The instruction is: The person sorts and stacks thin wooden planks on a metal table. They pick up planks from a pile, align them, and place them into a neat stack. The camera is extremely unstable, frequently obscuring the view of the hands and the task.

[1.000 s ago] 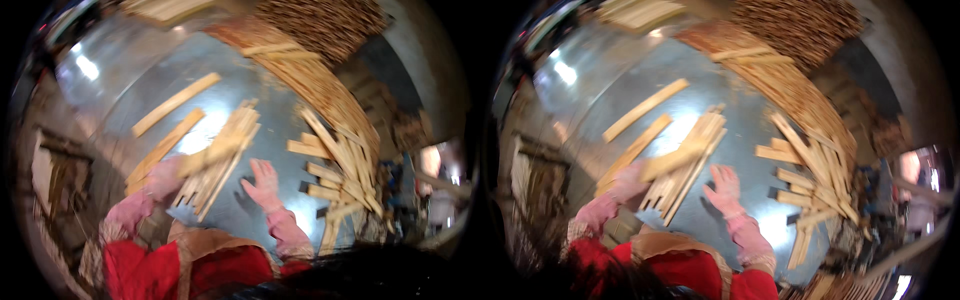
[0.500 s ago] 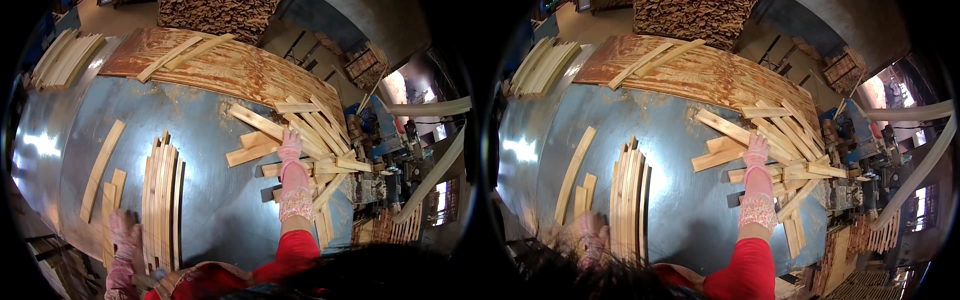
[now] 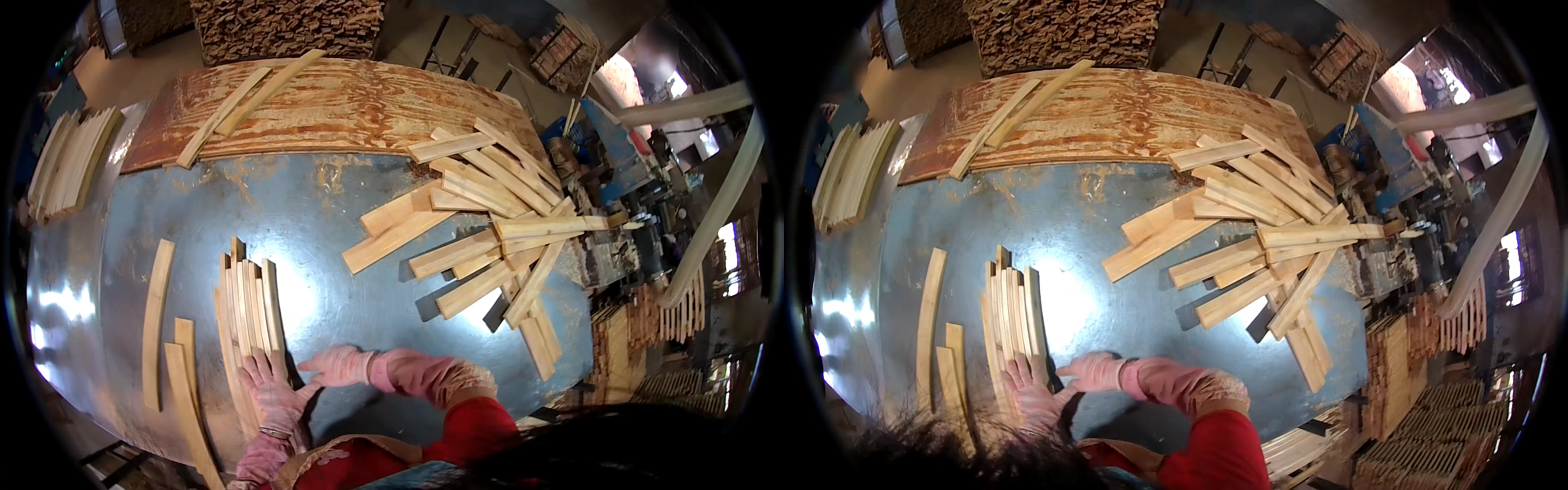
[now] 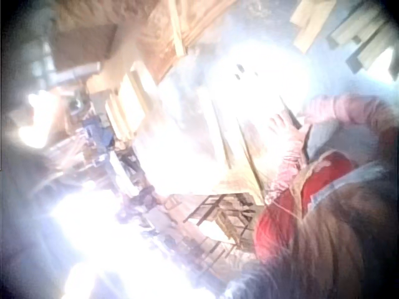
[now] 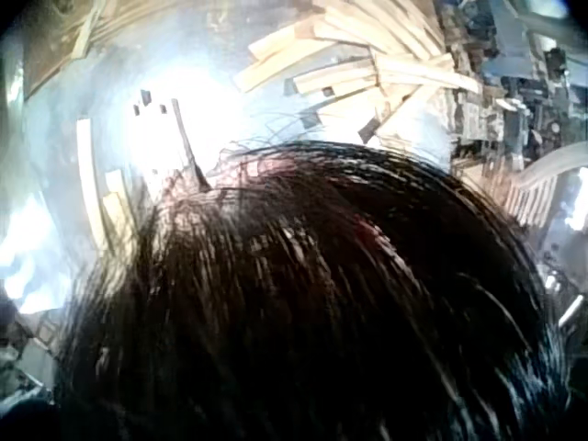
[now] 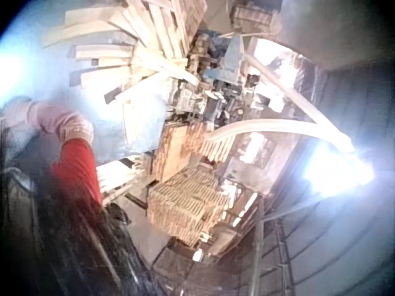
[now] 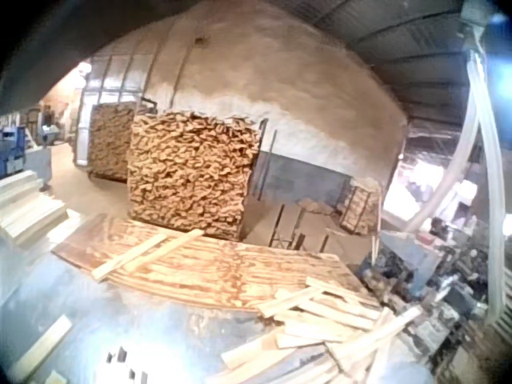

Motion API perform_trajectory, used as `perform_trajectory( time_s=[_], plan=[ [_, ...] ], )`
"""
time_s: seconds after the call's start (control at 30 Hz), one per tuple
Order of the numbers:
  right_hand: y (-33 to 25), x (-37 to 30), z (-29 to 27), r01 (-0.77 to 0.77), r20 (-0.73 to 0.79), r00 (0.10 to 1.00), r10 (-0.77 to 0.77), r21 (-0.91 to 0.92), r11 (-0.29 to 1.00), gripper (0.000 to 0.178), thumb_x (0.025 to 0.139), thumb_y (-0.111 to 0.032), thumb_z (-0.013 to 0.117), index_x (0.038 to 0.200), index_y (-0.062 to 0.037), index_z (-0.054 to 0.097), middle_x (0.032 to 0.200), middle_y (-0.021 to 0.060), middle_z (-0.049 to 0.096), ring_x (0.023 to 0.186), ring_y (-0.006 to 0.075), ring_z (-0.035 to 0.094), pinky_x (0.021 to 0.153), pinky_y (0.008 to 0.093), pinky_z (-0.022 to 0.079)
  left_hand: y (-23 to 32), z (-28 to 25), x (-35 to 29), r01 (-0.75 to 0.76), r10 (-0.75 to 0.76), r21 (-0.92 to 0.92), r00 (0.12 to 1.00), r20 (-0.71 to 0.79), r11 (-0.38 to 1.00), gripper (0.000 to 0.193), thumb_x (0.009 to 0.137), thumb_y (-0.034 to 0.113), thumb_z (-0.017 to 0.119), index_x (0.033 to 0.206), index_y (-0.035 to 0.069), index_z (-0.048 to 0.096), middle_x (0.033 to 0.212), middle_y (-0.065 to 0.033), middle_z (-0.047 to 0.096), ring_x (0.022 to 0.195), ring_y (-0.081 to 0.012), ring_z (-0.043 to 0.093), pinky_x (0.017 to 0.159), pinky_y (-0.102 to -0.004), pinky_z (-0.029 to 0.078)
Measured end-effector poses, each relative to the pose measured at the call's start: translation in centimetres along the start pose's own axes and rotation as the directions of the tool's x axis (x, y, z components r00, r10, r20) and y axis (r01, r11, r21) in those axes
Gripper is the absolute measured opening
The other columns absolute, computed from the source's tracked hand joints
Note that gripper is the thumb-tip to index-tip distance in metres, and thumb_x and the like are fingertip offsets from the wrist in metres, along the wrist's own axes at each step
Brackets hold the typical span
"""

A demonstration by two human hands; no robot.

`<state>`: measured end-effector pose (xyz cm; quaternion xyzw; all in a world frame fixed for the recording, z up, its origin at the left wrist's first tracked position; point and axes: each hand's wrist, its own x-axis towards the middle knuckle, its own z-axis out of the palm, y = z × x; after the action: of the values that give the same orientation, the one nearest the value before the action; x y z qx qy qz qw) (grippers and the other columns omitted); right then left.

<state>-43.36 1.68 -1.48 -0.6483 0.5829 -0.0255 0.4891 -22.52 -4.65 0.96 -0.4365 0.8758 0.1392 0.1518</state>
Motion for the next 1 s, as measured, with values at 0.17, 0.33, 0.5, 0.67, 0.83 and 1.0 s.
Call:
perform_trajectory(
  time_s=[0.17,0.33,0.5,0.67,0.83,1.0],
  plan=[
    [15.0,1.3,-13.2,-0.421,-0.773,0.589,0.235,-0.045,0.906,0.064,0.097,-0.045,0.066,0.152,-0.0134,0.059,0.157,0.0180,0.059,0.145,0.0403,0.054,0.118,0.0487,0.048,-4.1,4.6,-0.3,-0.057,0.115,0.255,0.969,-0.217,0.965,0.111,0.079,0.059,0.080,0.168,0.009,0.036,0.179,-0.0250,0.019,0.166,-0.0499,0.006,0.131,-0.0717,-0.001],
    [25.4,-5.1,-18.9,-0.729,-0.899,0.328,0.292,-0.044,0.684,0.058,0.098,-0.058,0.061,0.137,-0.0163,0.070,0.143,0.0117,0.066,0.136,0.0357,0.057,0.119,0.0531,0.040,-4.0,4.2,-0.6,-0.114,0.119,0.035,0.969,-0.216,0.993,0.107,0.073,0.045,0.086,0.163,0.008,0.040,0.173,-0.0248,0.028,0.163,-0.0522,0.013,0.129,-0.0754,0.003],
    [21.7,-2.1,-10.5,-0.750,-0.793,0.509,0.336,-0.217,0.625,0.058,0.103,-0.061,0.056,0.128,-0.0116,0.075,0.134,0.0088,0.070,0.140,0.0363,0.052,0.121,0.0524,0.036,-3.9,4.0,-0.9,-0.088,0.121,0.134,0.957,-0.264,0.987,0.107,0.076,0.049,0.085,0.164,0.007,0.039,0.174,-0.0250,0.027,0.164,-0.0500,0.014,0.133,-0.0691,0.004],
    [12.2,-8.8,3.4,-0.545,-0.736,0.655,0.172,-0.302,0.782,0.053,0.098,-0.056,0.064,0.118,-0.0093,0.077,0.127,0.0105,0.069,0.134,0.0370,0.054,0.122,0.0545,0.037,-3.9,4.2,-0.8,-0.077,0.108,0.133,0.964,-0.242,0.988,0.108,0.081,0.055,0.083,0.168,0.007,0.038,0.178,-0.0246,0.023,0.165,-0.0483,0.014,0.134,-0.0657,0.005],
    [11.9,-22.2,17.8,-0.446,-0.794,0.603,0.079,-0.254,0.858,0.045,0.092,-0.049,0.074,0.113,-0.0097,0.076,0.125,0.0130,0.069,0.133,0.0366,0.056,0.121,0.0546,0.039,-3.0,3.2,-0.9,-0.048,0.079,0.157,0.977,-0.197,0.986,0.104,0.085,0.056,0.079,0.168,0.008,0.037,0.178,-0.0214,0.025,0.165,-0.0447,0.016,0.134,-0.0639,0.005],
    [11.5,-34.7,26.2,-0.693,-0.623,0.564,0.542,-0.002,0.720,0.046,0.087,-0.045,0.081,0.119,-0.0127,0.073,0.121,0.0137,0.070,0.130,0.0386,0.059,0.112,0.0527,0.046,-3.0,3.4,-1.4,-0.026,0.065,0.210,0.981,-0.184,0.977,0.103,0.088,0.057,0.077,0.170,0.011,0.034,0.179,-0.0189,0.023,0.165,-0.0427,0.016,0.134,-0.0630,0.005]
  ],
)
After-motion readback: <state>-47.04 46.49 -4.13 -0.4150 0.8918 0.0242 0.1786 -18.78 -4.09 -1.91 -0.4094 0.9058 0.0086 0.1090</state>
